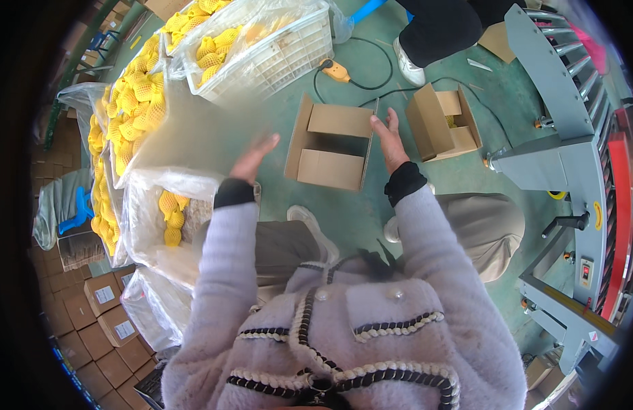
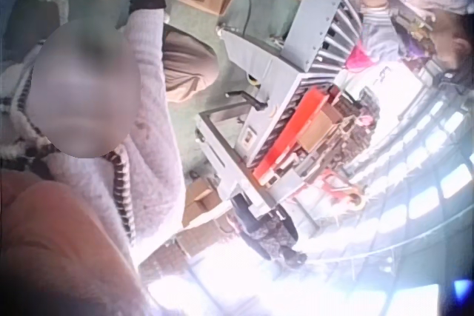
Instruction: The person sits on the floor and repeatedly picks yellow foam-wrapped fruits from white plastic crates, places them into small cardboard boxes, closes the boxes, and hands them to a coworker. The process is repeated continuously.
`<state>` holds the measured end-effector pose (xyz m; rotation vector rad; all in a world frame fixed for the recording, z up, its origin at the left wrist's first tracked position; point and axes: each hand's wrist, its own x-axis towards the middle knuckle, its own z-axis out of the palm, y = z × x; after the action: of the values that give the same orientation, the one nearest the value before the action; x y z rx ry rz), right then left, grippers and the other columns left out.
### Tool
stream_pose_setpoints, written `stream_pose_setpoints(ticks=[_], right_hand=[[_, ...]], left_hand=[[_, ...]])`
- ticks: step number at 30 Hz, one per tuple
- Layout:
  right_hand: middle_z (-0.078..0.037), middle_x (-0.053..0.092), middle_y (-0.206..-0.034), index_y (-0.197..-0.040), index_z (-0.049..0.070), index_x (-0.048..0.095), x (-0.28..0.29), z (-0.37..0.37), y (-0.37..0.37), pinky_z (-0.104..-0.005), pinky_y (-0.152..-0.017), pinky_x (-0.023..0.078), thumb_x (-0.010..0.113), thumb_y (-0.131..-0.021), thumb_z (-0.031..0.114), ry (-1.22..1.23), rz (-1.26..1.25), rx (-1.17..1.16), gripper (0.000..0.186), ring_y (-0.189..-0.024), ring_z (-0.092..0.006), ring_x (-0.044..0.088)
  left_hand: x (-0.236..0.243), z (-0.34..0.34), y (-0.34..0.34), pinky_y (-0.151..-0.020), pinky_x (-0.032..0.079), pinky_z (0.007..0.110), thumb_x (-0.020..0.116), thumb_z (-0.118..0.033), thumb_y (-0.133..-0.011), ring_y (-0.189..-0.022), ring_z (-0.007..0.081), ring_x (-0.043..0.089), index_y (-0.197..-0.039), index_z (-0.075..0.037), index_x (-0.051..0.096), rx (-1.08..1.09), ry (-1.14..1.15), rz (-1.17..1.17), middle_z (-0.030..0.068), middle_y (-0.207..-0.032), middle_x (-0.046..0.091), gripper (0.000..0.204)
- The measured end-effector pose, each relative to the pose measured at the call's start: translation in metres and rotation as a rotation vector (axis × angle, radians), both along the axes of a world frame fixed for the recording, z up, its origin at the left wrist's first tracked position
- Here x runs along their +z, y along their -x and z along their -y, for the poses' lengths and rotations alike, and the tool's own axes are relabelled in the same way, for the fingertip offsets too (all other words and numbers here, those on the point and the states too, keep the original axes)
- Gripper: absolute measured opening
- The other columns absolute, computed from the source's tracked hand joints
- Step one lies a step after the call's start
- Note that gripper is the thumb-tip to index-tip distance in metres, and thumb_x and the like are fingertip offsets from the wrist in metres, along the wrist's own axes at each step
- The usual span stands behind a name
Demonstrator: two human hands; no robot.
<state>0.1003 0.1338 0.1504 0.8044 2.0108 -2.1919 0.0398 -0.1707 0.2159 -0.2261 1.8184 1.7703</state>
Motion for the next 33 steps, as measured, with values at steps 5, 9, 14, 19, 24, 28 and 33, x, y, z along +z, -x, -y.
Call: stream_pose_setpoints(ticks=[5,9,14,19,24,28,33], right_hand=[[-0.019,0.031,-0.149,-0.146,0.005,0.029,-0.003,0.008,0.017,-0.0370,-0.112,0.026,0.058,-0.089,0.037,-0.192,-0.235,-0.019,0.071,-0.139,-0.0304,0.028],[-0.022,0.037,-0.142,-0.141,0.003,0.036,-0.005,0.024,0.029,-0.0441,-0.110,0.028,0.056,-0.088,0.034,-0.824,-0.260,0.043,0.064,-0.132,-0.0393,0.034],[-0.021,0.031,-0.148,-0.143,0.005,0.035,-0.017,0.054,0.039,-0.0562,-0.111,0.021,0.053,-0.090,0.041,-1.228,-0.147,0.216,0.067,-0.138,-0.0415,0.024],[-0.020,0.028,-0.151,-0.145,0.008,0.034,-0.032,0.071,0.046,-0.0616,-0.110,0.017,0.048,-0.093,0.039,-1.375,-0.124,0.309,0.063,-0.142,-0.0374,0.019],[-0.020,0.024,-0.152,-0.147,0.005,0.028,-0.050,0.033,0.047,-0.0503,-0.114,0.019,0.054,-0.091,0.038,-0.898,-0.189,0.154,0.070,-0.141,-0.0372,0.023],[-0.019,0.017,-0.155,-0.151,0.001,0.003,-0.092,-0.013,0.018,-0.0411,-0.115,0.020,0.066,-0.080,0.061,-0.094,0.246,-0.101,0.112,-0.144,-0.0328,0.018],[-0.018,0.035,-0.146,-0.145,-0.003,0.023,-0.150,0.025,0.001,-0.0386,-0.109,0.032,0.071,-0.083,0.045,0.322,0.372,0.059,0.092,-0.134,-0.0270,0.037]], left_hand=[[-0.043,-0.079,0.011,-0.105,0.036,0.046,0.064,-0.024,-0.085,-0.130,0.0391,0.041,-0.145,-0.004,0.030,-0.314,0.381,-0.343,0.0239,-0.144,0.038,0.071],[-0.069,-0.121,-0.023,-0.108,0.031,0.048,0.058,-0.023,-0.086,-0.130,0.0453,0.036,-0.146,-0.004,0.028,-0.154,0.892,-0.695,0.0255,-0.145,0.035,0.069],[-0.088,-0.123,-0.030,-0.109,0.025,0.053,0.052,-0.020,-0.089,-0.133,0.0477,0.029,-0.138,-0.003,0.042,-0.222,0.921,-0.867,0.0168,-0.148,0.035,0.053],[-0.098,-0.121,-0.026,-0.109,0.023,0.057,0.051,-0.020,-0.090,-0.135,0.0495,0.023,-0.137,-0.003,0.045,-0.294,0.943,-0.855,0.0132,-0.151,0.031,0.050],[-0.084,-0.130,-0.032,-0.108,0.023,0.058,0.053,-0.030,-0.090,-0.135,0.0494,0.022,-0.145,-0.005,0.033,-0.376,1.117,-0.846,0.0111,-0.156,0.023,0.064],[-0.079,-0.100,-0.022,-0.110,0.024,0.056,0.054,-0.031,-0.090,-0.136,0.0482,0.023,-0.146,-0.005,0.031,-0.362,1.080,-0.803,0.0158,-0.155,0.023,0.067],[-0.109,-0.023,0.008,-0.111,0.027,0.048,0.054,-0.032,-0.092,-0.136,0.0399,0.031,-0.147,-0.007,0.031,-0.196,0.885,-0.860,0.0217,-0.151,0.028,0.065]])
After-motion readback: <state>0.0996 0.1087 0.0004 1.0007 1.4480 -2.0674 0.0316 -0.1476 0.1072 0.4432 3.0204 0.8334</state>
